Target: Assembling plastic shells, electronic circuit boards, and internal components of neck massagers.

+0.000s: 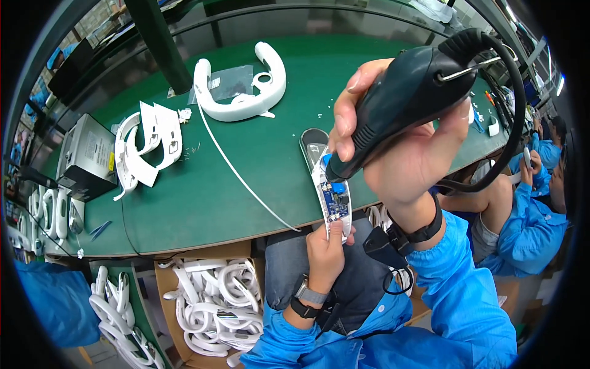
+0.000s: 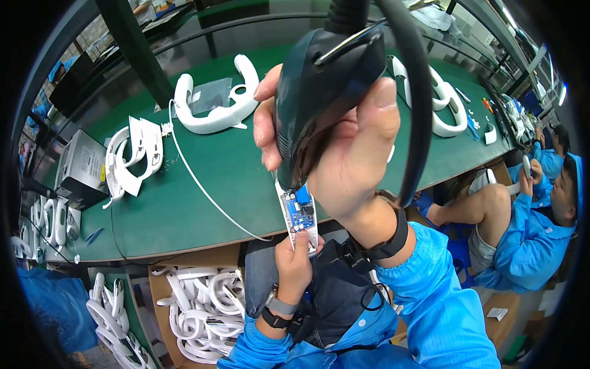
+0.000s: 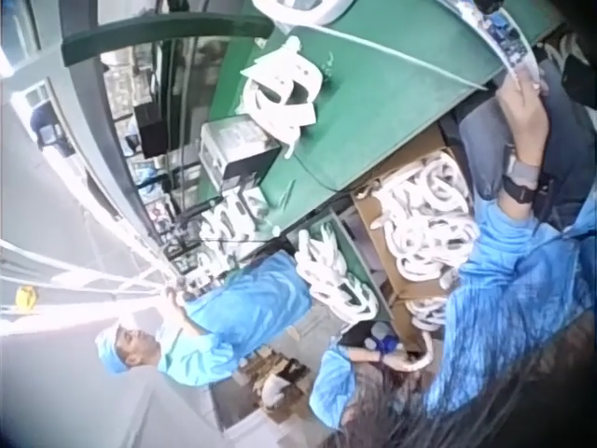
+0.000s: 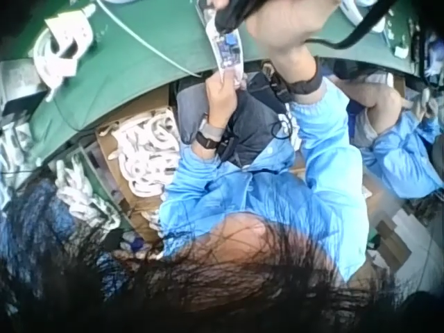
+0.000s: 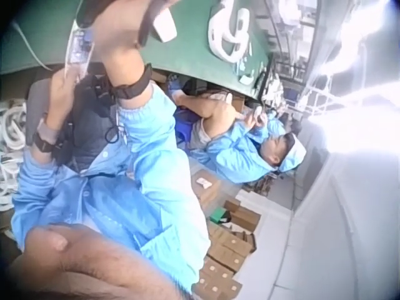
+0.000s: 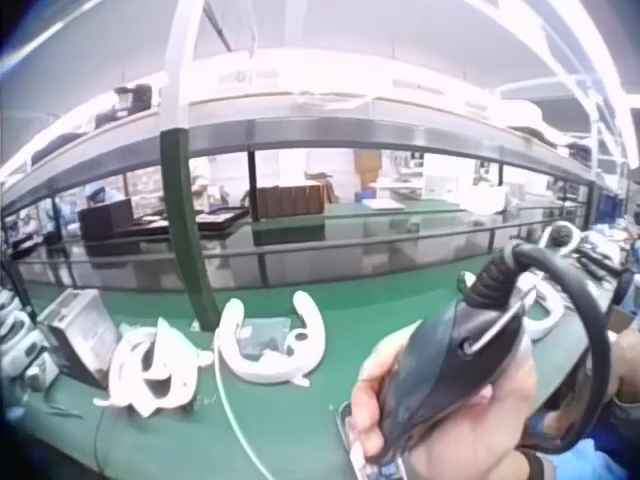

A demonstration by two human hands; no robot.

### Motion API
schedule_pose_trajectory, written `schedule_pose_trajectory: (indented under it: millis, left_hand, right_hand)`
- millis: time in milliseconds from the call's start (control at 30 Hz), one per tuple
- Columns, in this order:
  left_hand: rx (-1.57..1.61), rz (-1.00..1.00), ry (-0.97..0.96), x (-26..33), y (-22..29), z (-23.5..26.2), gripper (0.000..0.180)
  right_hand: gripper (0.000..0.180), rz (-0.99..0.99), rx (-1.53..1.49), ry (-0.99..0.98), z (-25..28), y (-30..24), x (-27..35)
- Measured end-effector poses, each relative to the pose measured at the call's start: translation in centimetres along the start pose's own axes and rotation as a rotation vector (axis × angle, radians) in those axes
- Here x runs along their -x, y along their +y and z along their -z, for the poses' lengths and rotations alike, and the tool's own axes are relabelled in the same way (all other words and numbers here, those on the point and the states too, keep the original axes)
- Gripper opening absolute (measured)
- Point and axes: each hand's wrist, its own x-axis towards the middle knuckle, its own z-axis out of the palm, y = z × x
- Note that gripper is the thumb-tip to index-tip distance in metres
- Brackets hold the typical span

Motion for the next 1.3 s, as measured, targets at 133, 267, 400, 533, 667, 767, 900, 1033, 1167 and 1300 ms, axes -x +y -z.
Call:
schedule_pose_trajectory:
  millis: [133,267,400,533,667,767,900,1033,1167,1300]
  left_hand:
    - [-0.051,-0.002,0.017,-0.1,0.2,0.3,0.039]
    - [-0.064,-0.009,-0.002,-0.2,0.2,0.2,0.040]
    - [-0.070,-0.027,0.012,-0.1,0.3,0.2,0.040]
    - [-0.086,-0.057,0.009,-0.1,0.4,0.2,0.041]
    - [-0.097,-0.085,0.013,-0.2,0.5,0.2,0.042]
    - [-0.063,-0.064,0.003,-0.2,0.3,0.1,0.042]
    - [-0.071,-0.059,0.013,-0.1,0.2,0.1,0.042]
    - [-0.084,-0.067,-0.001,-0.1,0.4,0.2,0.040]
    - [-0.072,-0.072,-0.010,-0.2,0.5,0.0,0.038]
    - [-0.110,-0.053,-0.008,-0.2,0.7,0.3,0.037]
  right_hand:
    - [0.095,-0.031,-0.065,0.039,-0.4,1.1,-0.1]
    - [0.095,-0.022,-0.041,0.042,-0.5,1.4,0.0]
    - [0.095,-0.026,-0.025,0.032,-0.5,1.7,0.0]
    - [0.097,-0.048,0.086,0.024,-1.6,1.5,0.5]
    - [0.101,-0.096,0.137,0.027,-2.0,1.4,0.5]
    - [0.099,-0.025,0.176,0.056,-2.2,1.2,0.6]
    - [0.096,0.015,0.095,0.151,-3.0,1.7,0.7]
    - [0.095,-0.005,0.042,0.134,-3.2,2.0,0.7]
    - [0.096,-0.001,-0.004,0.102,-3.2,2.1,0.8]
    - [0.096,-0.047,0.019,0.169,-3.3,2.5,0.5]
